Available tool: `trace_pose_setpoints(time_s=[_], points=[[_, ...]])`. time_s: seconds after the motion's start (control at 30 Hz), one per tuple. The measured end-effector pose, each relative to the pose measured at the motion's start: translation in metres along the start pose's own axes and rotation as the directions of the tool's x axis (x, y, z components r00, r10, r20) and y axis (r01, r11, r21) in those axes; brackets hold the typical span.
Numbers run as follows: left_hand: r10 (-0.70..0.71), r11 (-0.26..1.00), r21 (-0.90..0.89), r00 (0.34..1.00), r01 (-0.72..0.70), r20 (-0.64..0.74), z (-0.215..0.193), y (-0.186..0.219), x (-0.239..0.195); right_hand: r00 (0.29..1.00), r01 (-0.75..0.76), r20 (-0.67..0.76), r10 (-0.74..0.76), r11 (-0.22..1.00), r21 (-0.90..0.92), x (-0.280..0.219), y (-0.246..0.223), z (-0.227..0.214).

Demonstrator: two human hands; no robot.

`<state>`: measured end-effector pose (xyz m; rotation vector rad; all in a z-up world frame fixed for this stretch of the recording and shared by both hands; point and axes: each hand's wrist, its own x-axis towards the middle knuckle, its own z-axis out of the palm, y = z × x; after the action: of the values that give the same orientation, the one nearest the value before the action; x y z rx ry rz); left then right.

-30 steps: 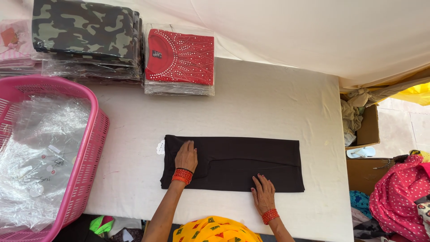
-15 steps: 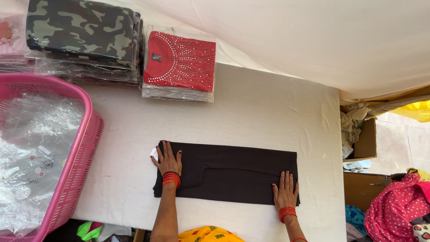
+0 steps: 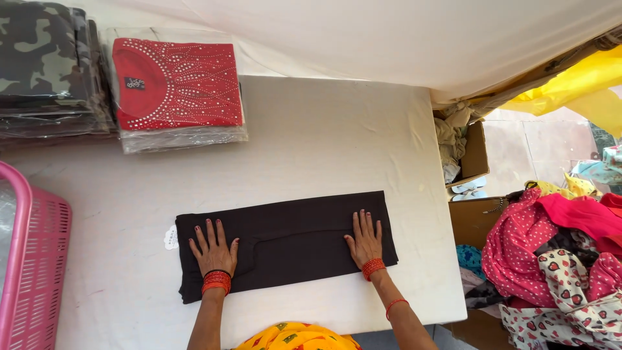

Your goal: The person folds a red t-shirt and a black t-shirt on a white table. They then place the folded red t-shirt into a clear plastic bag and set it aside. The black t-shirt is folded and left on the table.

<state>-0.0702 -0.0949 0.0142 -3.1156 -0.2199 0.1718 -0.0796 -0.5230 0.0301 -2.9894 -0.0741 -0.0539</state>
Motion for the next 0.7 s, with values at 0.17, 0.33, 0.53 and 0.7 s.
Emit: trace_pose_setpoints(time_s=[0.17, 0.33, 0.53, 0.7], points=[[-0.02, 0.995, 0.099, 0.998, 0.014, 0.065, -0.002, 0.0, 0.001, 0.968, -0.249, -0.049, 0.245, 0.964, -0.092, 0.005, 0.035, -0.001], [-0.043, 0.994, 0.1, 0.994, 0.033, 0.101, -0.011, 0.001, 0.004, 0.829, -0.522, -0.163, 0.536, 0.844, 0.12, -0.002, 0.032, 0.005], [-0.084, 0.99, 0.128, 0.982, 0.063, 0.167, -0.028, 0.027, -0.007, 0.643, -0.762, 0.017, 0.766, 0.638, 0.108, 0.005, 0.029, -0.009], [-0.006, 0.61, -0.786, 0.992, -0.096, -0.125, -0.019, 0.098, -0.03, 0.678, -0.735, 0.183, 0.712, 0.651, 0.188, 0.013, 0.051, -0.018]])
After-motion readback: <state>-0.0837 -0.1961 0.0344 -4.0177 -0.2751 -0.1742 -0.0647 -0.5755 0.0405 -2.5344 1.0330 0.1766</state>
